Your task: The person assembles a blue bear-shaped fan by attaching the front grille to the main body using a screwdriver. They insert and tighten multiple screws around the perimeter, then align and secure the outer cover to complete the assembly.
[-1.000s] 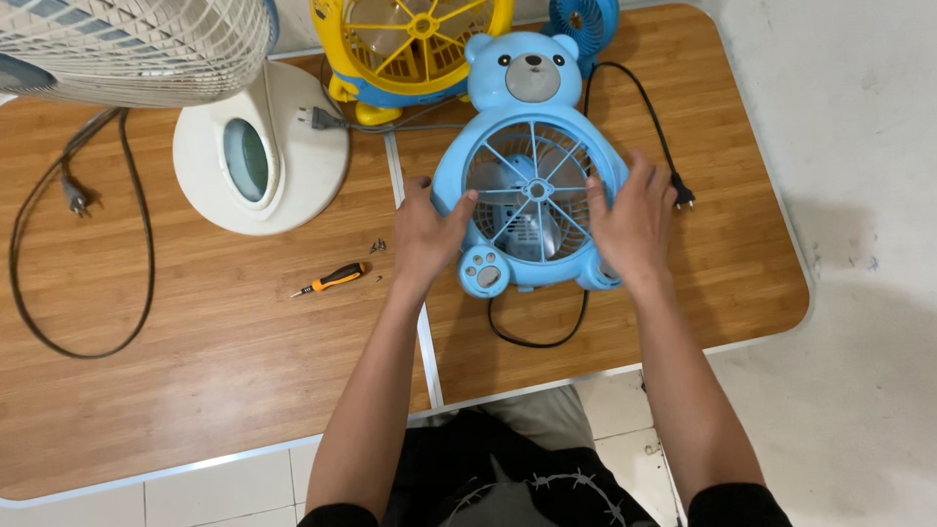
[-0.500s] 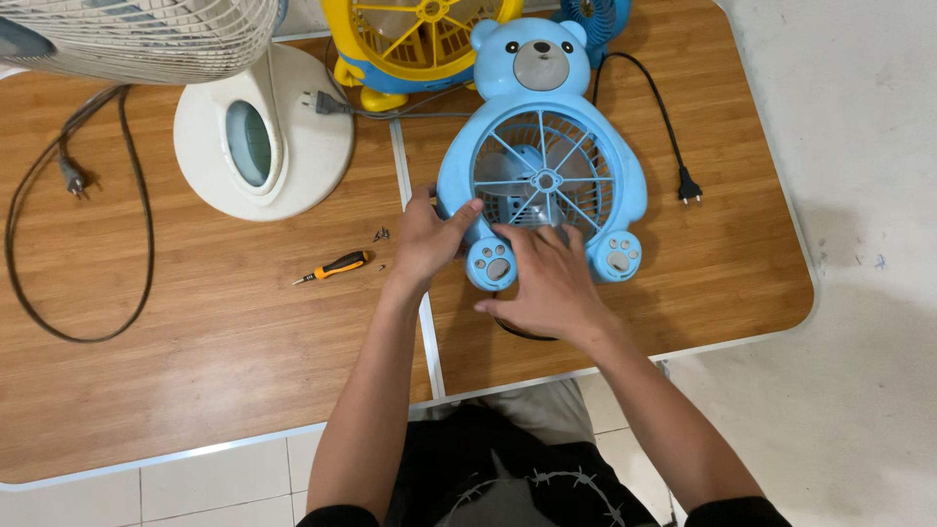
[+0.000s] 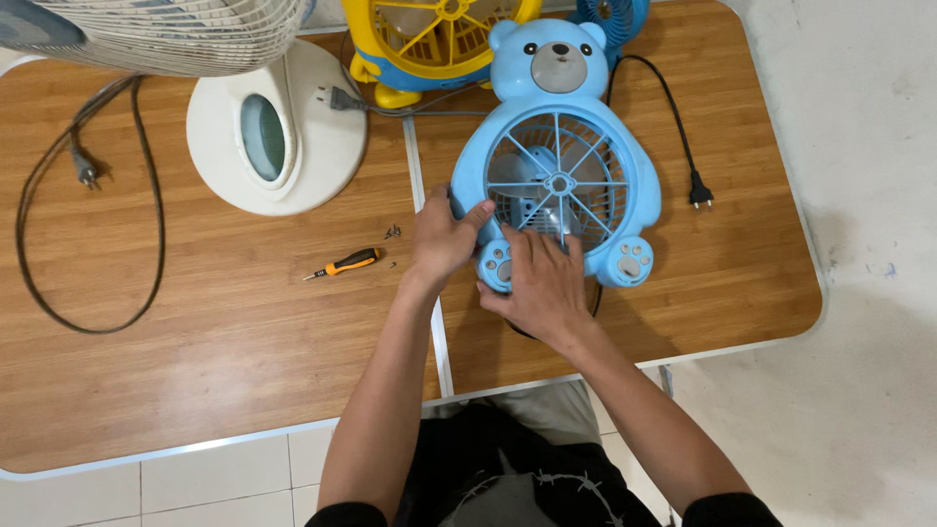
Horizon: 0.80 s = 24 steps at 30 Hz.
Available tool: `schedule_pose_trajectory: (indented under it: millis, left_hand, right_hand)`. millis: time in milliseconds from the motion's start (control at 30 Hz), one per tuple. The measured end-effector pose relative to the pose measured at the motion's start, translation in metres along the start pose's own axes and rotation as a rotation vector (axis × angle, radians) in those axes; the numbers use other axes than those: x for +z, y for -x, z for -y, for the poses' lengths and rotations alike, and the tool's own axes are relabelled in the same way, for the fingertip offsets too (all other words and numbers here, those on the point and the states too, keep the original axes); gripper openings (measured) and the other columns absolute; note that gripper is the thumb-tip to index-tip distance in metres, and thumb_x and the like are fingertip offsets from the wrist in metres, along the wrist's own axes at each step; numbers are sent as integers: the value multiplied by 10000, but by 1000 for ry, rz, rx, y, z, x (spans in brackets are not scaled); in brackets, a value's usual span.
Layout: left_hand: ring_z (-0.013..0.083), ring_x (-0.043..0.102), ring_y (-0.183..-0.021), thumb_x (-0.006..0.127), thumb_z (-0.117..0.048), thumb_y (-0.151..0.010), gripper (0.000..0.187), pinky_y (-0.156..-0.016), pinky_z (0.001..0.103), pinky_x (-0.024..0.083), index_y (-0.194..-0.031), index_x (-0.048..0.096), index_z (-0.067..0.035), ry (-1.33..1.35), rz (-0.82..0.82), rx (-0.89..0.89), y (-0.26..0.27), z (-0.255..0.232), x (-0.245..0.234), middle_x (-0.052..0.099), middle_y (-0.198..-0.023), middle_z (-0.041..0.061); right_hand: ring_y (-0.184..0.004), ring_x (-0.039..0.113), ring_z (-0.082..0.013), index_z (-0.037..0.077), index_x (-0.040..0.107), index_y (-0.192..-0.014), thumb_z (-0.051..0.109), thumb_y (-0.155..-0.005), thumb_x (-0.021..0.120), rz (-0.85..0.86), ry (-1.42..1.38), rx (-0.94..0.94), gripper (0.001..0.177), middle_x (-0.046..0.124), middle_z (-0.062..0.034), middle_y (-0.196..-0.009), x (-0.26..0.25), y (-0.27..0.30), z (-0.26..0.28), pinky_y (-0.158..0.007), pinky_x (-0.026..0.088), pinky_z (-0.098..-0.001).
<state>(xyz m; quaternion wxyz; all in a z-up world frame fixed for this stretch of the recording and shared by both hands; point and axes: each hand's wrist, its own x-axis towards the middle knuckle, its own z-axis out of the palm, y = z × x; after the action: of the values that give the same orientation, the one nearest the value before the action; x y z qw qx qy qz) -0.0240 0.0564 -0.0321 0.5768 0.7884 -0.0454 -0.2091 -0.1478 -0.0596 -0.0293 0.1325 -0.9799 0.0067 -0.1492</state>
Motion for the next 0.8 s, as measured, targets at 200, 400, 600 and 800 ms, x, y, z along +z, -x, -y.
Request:
schedule_pose_trajectory:
  millis: [200,400,600,800]
  left_hand:
    - [234,757,-662,776,-272,-850,560,-527,347,606,-1223,563,87,108,7,-18,0,5,0,751,-860,179]
    - [268,758,-935,781,-344,-845,710,-771,359,627,-1315,461,81,62,19,138,8,17,5,720,-1071,232]
    - [304,765,-956,753,-343,-871,646,-785,382,613,-1315,483,42,28,5,124,12,16,8,714,-1118,241]
    - [364,781,-866,686,-291,-843,730,-715,412,670,-1424,354,2,-3,78,-178,7,6,9,682,-1103,243]
  right_hand:
    - [-899,676,-326,23,557,-1260,485,-652,881,16,27,-11,830,688,-152,-1003,5,2,-3,-884,367,-527]
    - [-852,685,-311,46,571,-1200,473,-687,869,-6,35,4,730,691,-120,-957,11,2,-1,-873,379,-503]
    - [-914,632,-335,15,586,-1189,527,-654,862,4,46,-28,791,668,-147,-981,-6,-4,7,-828,397,-520]
    - [-1094,576,-320,73,668,-1187,337,-932,789,-72,-136,44,386,628,-122,-1139,-28,1,-25,-964,439,-464]
